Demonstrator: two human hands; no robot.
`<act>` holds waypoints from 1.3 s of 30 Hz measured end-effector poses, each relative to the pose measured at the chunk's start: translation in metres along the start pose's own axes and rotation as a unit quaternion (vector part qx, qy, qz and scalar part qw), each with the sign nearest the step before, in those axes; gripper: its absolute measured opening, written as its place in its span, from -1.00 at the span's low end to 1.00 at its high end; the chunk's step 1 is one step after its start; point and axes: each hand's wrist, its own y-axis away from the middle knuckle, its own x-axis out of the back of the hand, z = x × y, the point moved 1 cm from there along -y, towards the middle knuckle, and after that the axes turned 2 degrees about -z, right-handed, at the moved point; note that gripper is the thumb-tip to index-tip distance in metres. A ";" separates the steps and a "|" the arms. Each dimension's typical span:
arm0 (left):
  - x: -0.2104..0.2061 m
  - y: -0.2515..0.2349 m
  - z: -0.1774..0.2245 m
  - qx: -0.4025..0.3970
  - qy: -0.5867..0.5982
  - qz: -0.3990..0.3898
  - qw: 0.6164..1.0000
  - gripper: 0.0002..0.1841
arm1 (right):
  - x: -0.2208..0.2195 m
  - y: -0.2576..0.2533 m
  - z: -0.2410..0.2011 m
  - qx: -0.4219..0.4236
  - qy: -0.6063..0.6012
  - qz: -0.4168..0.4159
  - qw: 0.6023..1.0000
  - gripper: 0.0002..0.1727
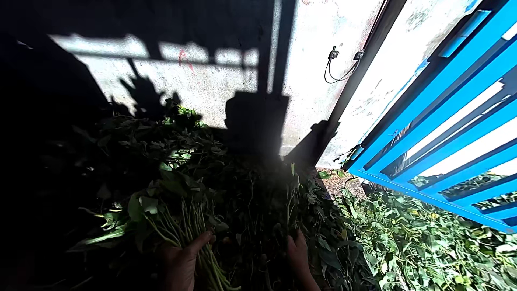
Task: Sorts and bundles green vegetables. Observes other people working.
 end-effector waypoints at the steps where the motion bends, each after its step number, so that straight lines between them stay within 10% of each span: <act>1: -0.001 0.000 -0.001 0.004 -0.011 -0.004 1.000 -0.49 | -0.002 0.013 -0.005 0.007 -0.043 -0.009 0.999 -0.63; 11: -0.008 -0.003 -0.017 0.040 -0.041 -0.063 0.996 -0.50 | -0.033 0.143 -0.058 0.089 -0.174 -0.176 0.965 -0.71; 23: 0.002 -0.007 -0.001 0.006 -0.067 -0.058 0.996 -0.32 | -0.032 0.131 -0.056 0.185 0.003 -0.382 0.905 -0.50; 33: -0.001 0.003 -0.003 0.007 -0.023 -0.131 0.991 -0.38 | -0.046 0.139 -0.095 0.011 -0.304 -0.329 0.894 -0.70; 39: 0.001 -0.001 0.004 0.015 -0.011 -0.081 0.997 -0.52 | -0.046 0.156 -0.094 0.254 -0.029 -0.205 0.945 -0.73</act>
